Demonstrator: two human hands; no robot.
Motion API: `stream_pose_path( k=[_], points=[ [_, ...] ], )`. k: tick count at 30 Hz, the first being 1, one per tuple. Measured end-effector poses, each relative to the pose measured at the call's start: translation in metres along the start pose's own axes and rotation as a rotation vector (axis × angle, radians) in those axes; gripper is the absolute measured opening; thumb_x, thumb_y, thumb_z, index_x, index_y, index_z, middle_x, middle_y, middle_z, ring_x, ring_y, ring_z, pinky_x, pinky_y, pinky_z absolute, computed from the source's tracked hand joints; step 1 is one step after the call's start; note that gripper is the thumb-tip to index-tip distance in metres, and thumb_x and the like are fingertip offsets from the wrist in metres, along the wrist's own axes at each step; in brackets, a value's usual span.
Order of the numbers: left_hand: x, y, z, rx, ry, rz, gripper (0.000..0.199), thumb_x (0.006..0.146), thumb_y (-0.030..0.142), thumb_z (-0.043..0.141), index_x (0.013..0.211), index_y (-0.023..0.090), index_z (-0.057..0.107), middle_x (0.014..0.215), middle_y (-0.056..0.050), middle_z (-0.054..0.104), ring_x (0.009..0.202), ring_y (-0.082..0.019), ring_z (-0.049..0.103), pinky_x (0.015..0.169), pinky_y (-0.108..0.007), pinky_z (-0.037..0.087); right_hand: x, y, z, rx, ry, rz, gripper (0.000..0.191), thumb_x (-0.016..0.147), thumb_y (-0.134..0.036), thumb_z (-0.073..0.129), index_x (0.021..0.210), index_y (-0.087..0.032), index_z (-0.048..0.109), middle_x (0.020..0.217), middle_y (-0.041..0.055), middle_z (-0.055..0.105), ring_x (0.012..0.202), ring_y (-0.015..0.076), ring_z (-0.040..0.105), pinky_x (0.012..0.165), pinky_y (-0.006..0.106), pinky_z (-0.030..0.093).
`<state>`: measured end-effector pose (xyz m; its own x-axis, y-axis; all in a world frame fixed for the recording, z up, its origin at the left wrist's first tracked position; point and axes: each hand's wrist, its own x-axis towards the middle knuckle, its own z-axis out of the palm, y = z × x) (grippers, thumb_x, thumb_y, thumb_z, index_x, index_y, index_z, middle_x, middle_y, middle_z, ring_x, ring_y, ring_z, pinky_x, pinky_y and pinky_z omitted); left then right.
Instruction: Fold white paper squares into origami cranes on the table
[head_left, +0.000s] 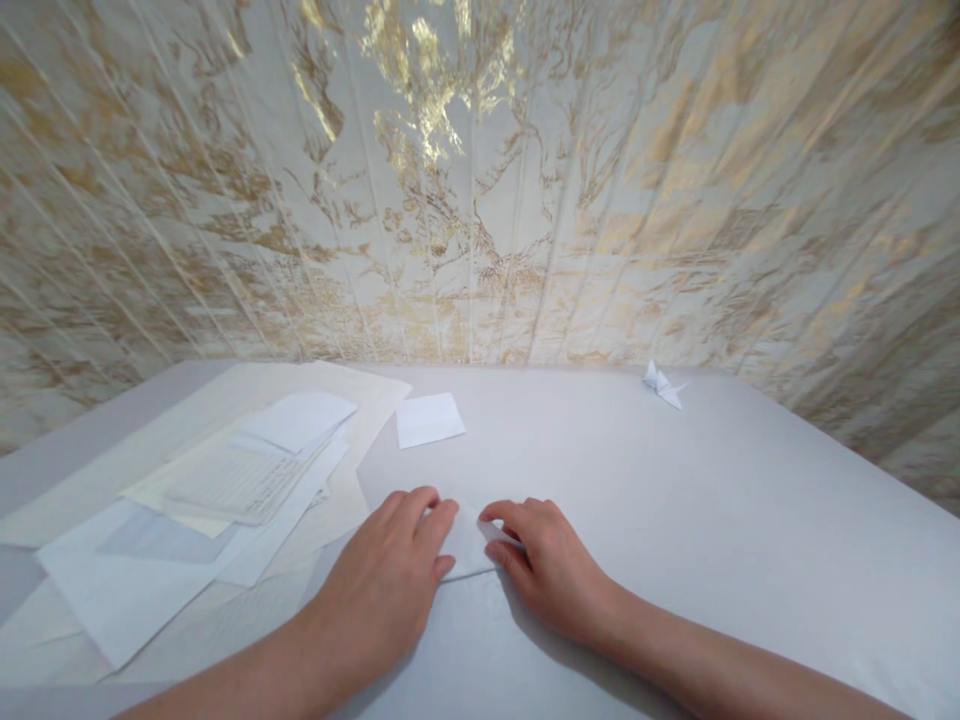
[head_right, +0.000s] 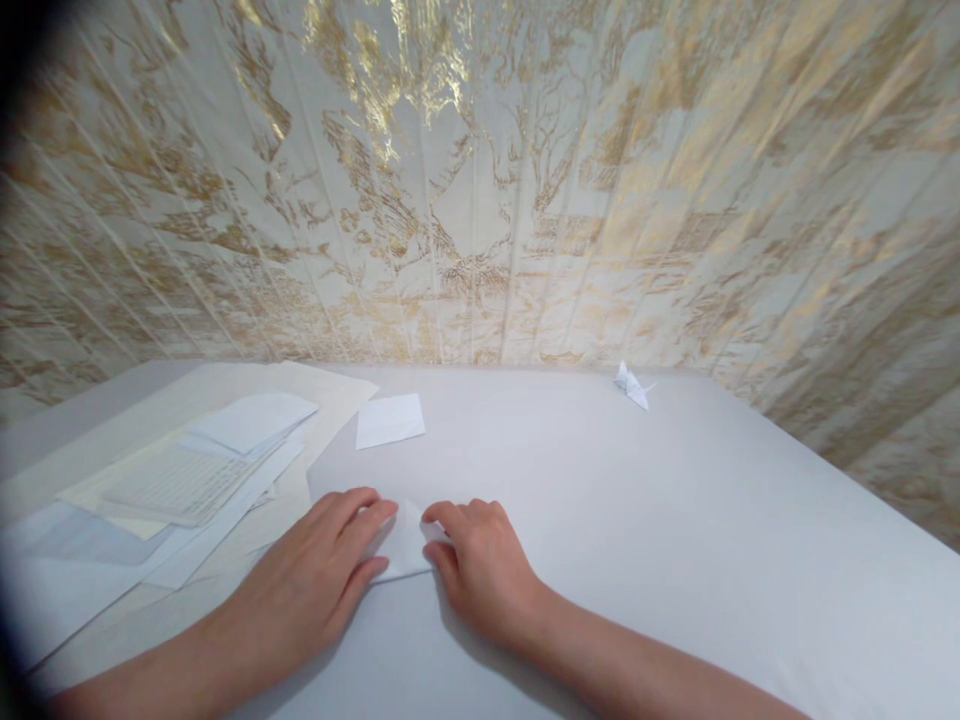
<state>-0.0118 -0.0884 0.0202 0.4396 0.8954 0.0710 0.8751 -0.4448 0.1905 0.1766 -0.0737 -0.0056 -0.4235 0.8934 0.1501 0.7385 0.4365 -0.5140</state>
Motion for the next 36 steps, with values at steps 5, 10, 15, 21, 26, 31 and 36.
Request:
stream_pose_path(
  k=[5,10,15,21,26,31,36],
  points=[
    [-0.010,0.012,0.009,0.050,-0.145,0.231,0.047,0.082,0.026,0.050,0.126,0.013,0.048,0.140,-0.015,0.038,0.129,-0.031,0.034,0.102,-0.046,0.036,-0.001,0.003,0.001,0.002,-0.001,-0.056,0.020,0.081,-0.015,0.053,0.098,-0.022,0.060,0.087,0.0027,0.067,0.084,0.0181,0.057,0.079,0.031,0.038],
    [-0.012,0.021,0.003,0.009,-0.287,0.143,0.065,0.077,0.040,0.057,0.133,0.012,0.040,0.143,-0.017,0.027,0.132,-0.030,0.026,0.106,-0.045,0.030,-0.001,0.004,0.002,0.023,0.007,-0.054,0.021,0.081,-0.015,0.053,0.099,-0.021,0.060,0.089,0.0028,0.067,0.085,0.0178,0.058,0.080,0.031,0.038],
    [-0.009,0.022,-0.003,-0.035,-0.314,0.112,0.065,0.077,0.039,0.057,0.134,0.013,0.038,0.143,-0.016,0.023,0.133,-0.028,0.022,0.108,-0.045,0.026,-0.002,0.004,0.003,0.038,0.019,-0.060,0.021,0.080,-0.013,0.052,0.098,-0.021,0.061,0.089,0.0031,0.067,0.086,0.0181,0.058,0.080,0.032,0.038],
    [-0.008,0.021,-0.004,-0.076,-0.349,0.102,0.066,0.077,0.039,0.057,0.134,0.014,0.037,0.144,-0.015,0.021,0.134,-0.029,0.019,0.109,-0.046,0.024,-0.003,0.004,0.003,0.036,0.027,-0.065,0.021,0.080,-0.013,0.052,0.098,-0.021,0.061,0.090,0.0024,0.068,0.086,0.0176,0.058,0.080,0.031,0.038],
    [-0.009,0.020,-0.004,-0.118,-0.336,0.099,0.066,0.077,0.039,0.057,0.134,0.013,0.037,0.144,-0.015,0.021,0.134,-0.029,0.018,0.108,-0.048,0.024,-0.002,0.003,0.002,0.034,0.028,-0.063,0.020,0.081,-0.014,0.052,0.097,-0.021,0.061,0.089,0.0026,0.068,0.086,0.0180,0.058,0.080,0.031,0.038],
    [-0.008,0.021,-0.006,-0.083,-0.366,0.087,0.068,0.077,0.038,0.058,0.136,0.013,0.034,0.145,-0.015,0.017,0.134,-0.029,0.019,0.109,-0.047,0.024,-0.002,0.004,0.002,0.026,0.023,-0.055,0.020,0.081,-0.014,0.051,0.097,-0.020,0.061,0.088,0.0025,0.067,0.085,0.0171,0.058,0.080,0.031,0.038],
    [-0.008,0.020,-0.006,-0.100,-0.345,0.105,0.068,0.076,0.039,0.058,0.135,0.014,0.035,0.145,-0.015,0.020,0.134,-0.029,0.019,0.108,-0.047,0.025,-0.002,0.004,0.003,0.026,0.025,-0.058,0.020,0.081,-0.014,0.051,0.097,-0.020,0.061,0.089,0.0024,0.067,0.086,0.0175,0.058,0.080,0.031,0.038]
  ],
)
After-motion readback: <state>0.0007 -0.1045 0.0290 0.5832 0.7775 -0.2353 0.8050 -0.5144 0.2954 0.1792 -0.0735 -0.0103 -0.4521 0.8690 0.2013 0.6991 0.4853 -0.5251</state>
